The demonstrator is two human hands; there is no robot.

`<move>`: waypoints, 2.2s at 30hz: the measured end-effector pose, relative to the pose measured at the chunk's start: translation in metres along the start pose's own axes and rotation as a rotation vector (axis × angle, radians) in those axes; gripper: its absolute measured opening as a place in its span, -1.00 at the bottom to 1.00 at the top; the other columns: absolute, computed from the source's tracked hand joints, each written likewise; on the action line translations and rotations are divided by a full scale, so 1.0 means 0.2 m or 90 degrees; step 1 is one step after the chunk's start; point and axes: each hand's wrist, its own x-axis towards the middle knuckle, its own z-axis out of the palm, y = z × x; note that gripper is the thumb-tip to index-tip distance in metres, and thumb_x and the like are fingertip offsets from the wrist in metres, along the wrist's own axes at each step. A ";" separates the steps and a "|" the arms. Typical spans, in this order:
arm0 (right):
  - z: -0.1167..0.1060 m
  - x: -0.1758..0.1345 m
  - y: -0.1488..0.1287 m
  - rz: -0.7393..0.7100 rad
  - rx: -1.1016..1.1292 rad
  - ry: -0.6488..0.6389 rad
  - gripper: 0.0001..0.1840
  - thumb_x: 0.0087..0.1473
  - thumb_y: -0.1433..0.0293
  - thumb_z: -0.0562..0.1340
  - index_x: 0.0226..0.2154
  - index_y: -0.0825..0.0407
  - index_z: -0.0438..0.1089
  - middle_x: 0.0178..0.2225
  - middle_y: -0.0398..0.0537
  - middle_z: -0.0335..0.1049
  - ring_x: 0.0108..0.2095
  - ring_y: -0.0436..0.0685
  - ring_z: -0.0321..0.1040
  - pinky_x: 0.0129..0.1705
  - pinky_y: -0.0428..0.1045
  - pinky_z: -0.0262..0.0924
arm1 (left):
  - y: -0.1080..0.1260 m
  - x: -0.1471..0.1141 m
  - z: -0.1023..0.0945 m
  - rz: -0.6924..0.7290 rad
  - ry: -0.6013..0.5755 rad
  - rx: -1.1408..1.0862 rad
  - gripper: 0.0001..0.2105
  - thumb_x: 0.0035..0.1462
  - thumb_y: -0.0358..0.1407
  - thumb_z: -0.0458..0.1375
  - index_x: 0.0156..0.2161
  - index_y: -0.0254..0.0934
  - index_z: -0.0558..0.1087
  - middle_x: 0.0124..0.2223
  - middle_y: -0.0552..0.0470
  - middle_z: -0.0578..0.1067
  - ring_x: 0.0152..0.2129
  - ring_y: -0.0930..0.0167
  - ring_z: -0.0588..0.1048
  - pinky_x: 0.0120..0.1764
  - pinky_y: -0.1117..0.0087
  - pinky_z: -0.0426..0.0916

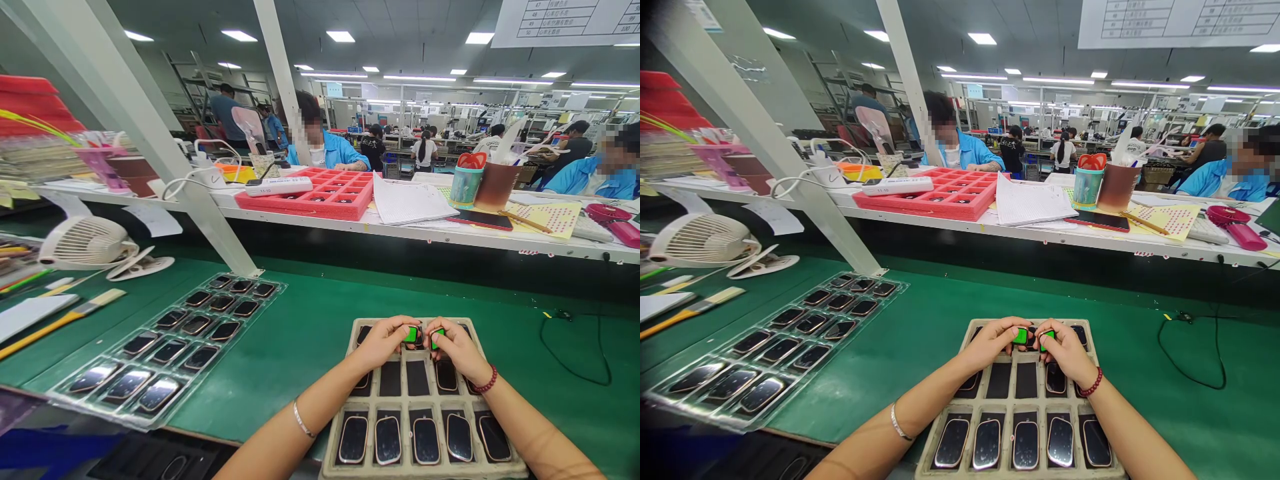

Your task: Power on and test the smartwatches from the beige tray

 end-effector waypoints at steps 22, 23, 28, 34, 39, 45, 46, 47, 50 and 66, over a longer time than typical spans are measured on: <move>0.01 0.01 0.03 -0.031 0.003 -0.006 -0.62 0.00 0.51 0.10 -0.08 -0.03 0.26 -0.15 -0.02 0.37 -0.27 0.08 0.38 -0.32 -0.01 0.31 | -0.03 0.02 0.00 -0.001 0.080 -0.043 -0.67 -0.17 -0.57 0.06 -0.21 -0.33 0.35 -0.34 0.04 0.44 -0.48 0.50 0.39 -0.43 0.52 0.25; 0.01 0.01 0.03 -0.032 0.002 -0.007 -0.62 -0.01 0.51 0.10 -0.08 -0.03 0.26 -0.15 -0.03 0.37 -0.27 0.08 0.38 -0.32 0.00 0.31 | -0.03 0.02 0.00 -0.001 0.082 -0.038 -0.66 -0.18 -0.57 0.06 -0.21 -0.33 0.35 -0.34 0.04 0.44 -0.48 0.51 0.38 -0.44 0.53 0.24; 0.02 0.00 0.03 -0.022 0.019 -0.008 -0.56 -0.02 0.50 0.14 -0.04 -0.06 0.22 -0.14 -0.02 0.35 -0.27 0.07 0.37 -0.32 -0.01 0.30 | -0.04 0.02 0.00 -0.007 0.076 -0.056 -0.60 -0.17 -0.57 0.10 -0.14 -0.30 0.34 -0.30 0.03 0.44 -0.42 0.48 0.41 -0.38 0.50 0.26; 0.00 0.01 0.00 0.003 0.208 0.033 -0.28 -0.13 0.48 0.30 0.08 -0.14 0.07 -0.08 -0.05 0.27 -0.40 -0.04 0.32 -0.40 -0.10 0.31 | 0.01 0.01 -0.02 -0.050 0.014 -0.234 -0.41 -0.19 -0.48 0.25 0.01 -0.25 0.18 -0.25 0.00 0.44 -0.47 0.49 0.46 -0.49 0.55 0.22; -0.04 0.01 -0.02 0.091 0.314 0.013 -0.56 0.01 0.26 0.24 -0.04 -0.01 0.26 -0.18 -0.01 0.38 -0.47 -0.04 0.35 -0.47 -0.13 0.29 | 0.03 0.02 -0.07 -0.112 -0.001 -0.402 -0.60 -0.05 -0.24 0.23 -0.10 -0.36 0.32 -0.31 -0.06 0.47 -0.59 0.54 0.44 -0.60 0.58 0.16; -0.09 0.03 -0.02 0.176 0.409 -0.046 -0.42 0.16 0.04 -0.12 -0.10 0.11 0.32 -0.26 0.11 0.45 -0.51 0.01 0.40 -0.52 -0.11 0.29 | 0.01 0.05 -0.12 -0.220 -0.031 -0.527 -0.48 0.12 0.04 -0.08 -0.19 -0.46 0.39 -0.42 -0.13 0.50 -0.65 0.51 0.43 -0.68 0.58 0.13; -0.10 0.03 -0.01 0.172 0.405 -0.046 -0.43 0.16 0.04 -0.11 -0.10 0.11 0.32 -0.25 0.11 0.45 -0.50 0.01 0.40 -0.52 -0.10 0.29 | 0.01 0.05 -0.12 -0.222 -0.030 -0.528 -0.49 0.12 0.04 -0.07 -0.19 -0.46 0.39 -0.43 -0.13 0.50 -0.65 0.51 0.43 -0.68 0.58 0.13; -0.10 0.03 -0.01 0.163 0.395 -0.044 -0.47 0.15 0.05 -0.06 -0.10 0.10 0.31 -0.24 0.11 0.45 -0.50 0.01 0.40 -0.52 -0.10 0.29 | 0.01 0.05 -0.11 -0.217 -0.028 -0.520 -0.51 0.11 0.03 -0.03 -0.19 -0.45 0.38 -0.41 -0.13 0.51 -0.63 0.51 0.44 -0.66 0.58 0.15; -0.09 0.02 0.00 0.119 0.348 -0.018 -0.62 0.07 0.20 0.16 -0.08 0.01 0.26 -0.18 0.06 0.43 -0.49 -0.01 0.40 -0.51 -0.12 0.30 | 0.02 0.03 -0.09 -0.168 -0.010 -0.445 -0.62 0.01 -0.14 0.18 -0.14 -0.37 0.32 -0.27 -0.13 0.51 -0.53 0.49 0.49 -0.57 0.58 0.21; 0.06 -0.01 -0.02 -0.045 -0.018 0.007 -0.70 -0.04 0.49 0.18 -0.17 -0.02 0.26 -0.33 -0.12 0.31 -0.46 -0.01 0.28 -0.41 -0.06 0.28 | 0.01 -0.01 0.02 -0.020 0.005 -0.113 -0.63 -0.05 -0.43 0.12 -0.06 -0.31 0.27 -0.24 -0.04 0.45 -0.42 0.44 0.45 -0.39 0.45 0.29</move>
